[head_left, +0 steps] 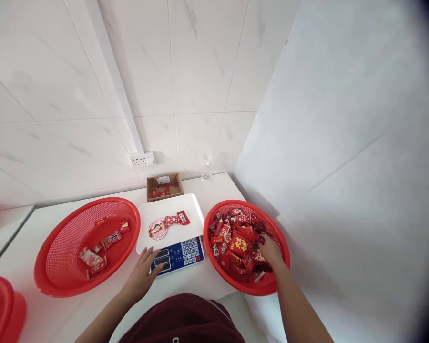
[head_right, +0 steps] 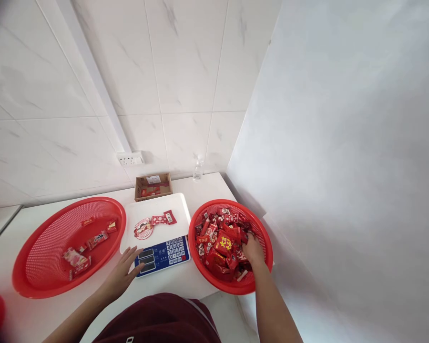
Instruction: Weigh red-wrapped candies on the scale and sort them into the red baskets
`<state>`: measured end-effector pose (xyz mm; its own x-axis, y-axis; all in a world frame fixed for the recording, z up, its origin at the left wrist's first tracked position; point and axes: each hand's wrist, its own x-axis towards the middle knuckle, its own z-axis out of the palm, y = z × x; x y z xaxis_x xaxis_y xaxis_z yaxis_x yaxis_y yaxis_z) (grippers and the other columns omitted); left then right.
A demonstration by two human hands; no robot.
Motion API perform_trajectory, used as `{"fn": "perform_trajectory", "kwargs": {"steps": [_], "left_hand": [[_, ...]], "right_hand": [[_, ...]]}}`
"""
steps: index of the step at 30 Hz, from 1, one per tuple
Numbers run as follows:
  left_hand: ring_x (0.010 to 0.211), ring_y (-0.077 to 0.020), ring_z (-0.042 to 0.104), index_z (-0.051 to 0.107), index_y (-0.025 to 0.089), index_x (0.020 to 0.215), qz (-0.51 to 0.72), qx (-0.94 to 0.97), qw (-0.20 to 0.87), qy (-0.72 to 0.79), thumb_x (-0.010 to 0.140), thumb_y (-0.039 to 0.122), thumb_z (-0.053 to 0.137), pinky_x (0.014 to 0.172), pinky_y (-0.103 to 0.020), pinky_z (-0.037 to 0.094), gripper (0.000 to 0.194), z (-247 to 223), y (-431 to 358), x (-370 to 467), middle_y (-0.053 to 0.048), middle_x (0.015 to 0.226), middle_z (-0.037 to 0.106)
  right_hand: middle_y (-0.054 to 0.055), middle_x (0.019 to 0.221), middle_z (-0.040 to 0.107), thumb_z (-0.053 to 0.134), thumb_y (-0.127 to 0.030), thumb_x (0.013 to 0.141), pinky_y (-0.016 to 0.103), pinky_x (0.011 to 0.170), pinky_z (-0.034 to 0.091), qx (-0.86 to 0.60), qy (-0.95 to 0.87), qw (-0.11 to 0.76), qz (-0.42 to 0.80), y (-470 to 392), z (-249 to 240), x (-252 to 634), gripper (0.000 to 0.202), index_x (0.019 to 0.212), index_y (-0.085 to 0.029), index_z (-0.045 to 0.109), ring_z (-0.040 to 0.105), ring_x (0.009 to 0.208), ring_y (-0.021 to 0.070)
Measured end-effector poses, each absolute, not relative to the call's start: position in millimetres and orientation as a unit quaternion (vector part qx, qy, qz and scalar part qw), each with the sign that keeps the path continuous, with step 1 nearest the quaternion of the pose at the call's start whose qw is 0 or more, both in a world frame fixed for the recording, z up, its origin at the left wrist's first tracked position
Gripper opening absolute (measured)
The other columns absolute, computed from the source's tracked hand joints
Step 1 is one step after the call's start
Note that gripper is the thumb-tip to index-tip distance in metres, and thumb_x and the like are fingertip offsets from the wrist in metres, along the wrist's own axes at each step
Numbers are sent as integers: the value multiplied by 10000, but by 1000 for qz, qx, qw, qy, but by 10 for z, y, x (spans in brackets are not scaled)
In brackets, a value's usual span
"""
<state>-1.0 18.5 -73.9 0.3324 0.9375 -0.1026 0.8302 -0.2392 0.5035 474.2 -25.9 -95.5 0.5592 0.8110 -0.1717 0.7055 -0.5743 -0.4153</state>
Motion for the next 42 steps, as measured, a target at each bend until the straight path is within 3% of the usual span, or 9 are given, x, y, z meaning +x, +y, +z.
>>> {"fn": "perform_trajectory", "kwargs": {"steps": [7,11,17,24,27,30,33,36,42], "left_hand": [[1358,-275,313,537,227,1262,91,780,246,568,851,439,445,1076,-479,334,471,-674,170,18,-85,1403,471],[1357,-280,314,532,203,1269,85,780,250,567,853,432,449,1082,-475,329,482,-672,166,47,-96,1405,466],[1360,-265,314,513,226,1282,71,778,254,570,857,414,456,1084,-464,325,468,-617,114,54,-86,1414,456],[1404,-284,182,433,198,1346,18,780,261,569,860,416,455,1113,-487,238,533,-476,142,120,-113,1484,341],[1411,-293,145,404,202,1363,4,782,253,569,864,417,450,1116,-500,210,546,-448,218,150,-120,1502,302],[1414,-307,112,353,221,1393,-9,780,245,576,857,404,460,1105,-534,193,576,-444,324,171,-125,1526,236],[1417,-315,69,304,224,1422,-36,775,239,584,847,385,470,1104,-554,154,619,-428,427,207,-129,1542,175],[1417,-316,61,313,208,1425,-67,774,244,580,839,404,471,1115,-539,124,638,-390,498,280,-133,1543,160],[1416,-318,87,319,176,1424,-73,787,258,556,833,450,464,1115,-521,148,667,-388,562,523,-165,1542,131]], "right_hand": [[82,874,718,487,-414,751,313,596,516,-802,-318,393,320,-258,-718,4785,413,1057,-167,610,666,675,197],[91,820,718,473,-477,767,291,476,468,-806,-296,387,335,-251,-494,4729,406,1003,-172,601,620,546,177],[62,775,695,476,-534,781,319,579,499,-728,-346,423,414,-108,-265,4151,441,1043,-195,582,636,646,207],[55,905,690,472,-419,835,324,683,516,-565,-517,273,582,418,-241,2845,325,1062,-201,550,655,739,181],[116,1160,624,449,-340,857,374,873,472,-599,-610,231,465,650,-285,2494,426,1253,-183,472,609,1024,223],[135,1451,363,483,-252,833,443,1037,325,-625,-707,161,289,786,-386,2309,508,1338,-212,434,325,1333,288],[55,1549,155,457,-252,852,549,1062,213,-595,-765,67,238,841,-510,2201,483,1330,-320,450,109,1408,311],[58,1548,166,421,-299,880,581,1053,173,-586,-778,25,226,903,-590,2126,484,1363,-330,403,96,1410,295],[138,1498,279,414,-357,887,495,997,312,-648,-737,46,186,1065,-555,2019,486,1356,-229,434,219,1364,305]]}}
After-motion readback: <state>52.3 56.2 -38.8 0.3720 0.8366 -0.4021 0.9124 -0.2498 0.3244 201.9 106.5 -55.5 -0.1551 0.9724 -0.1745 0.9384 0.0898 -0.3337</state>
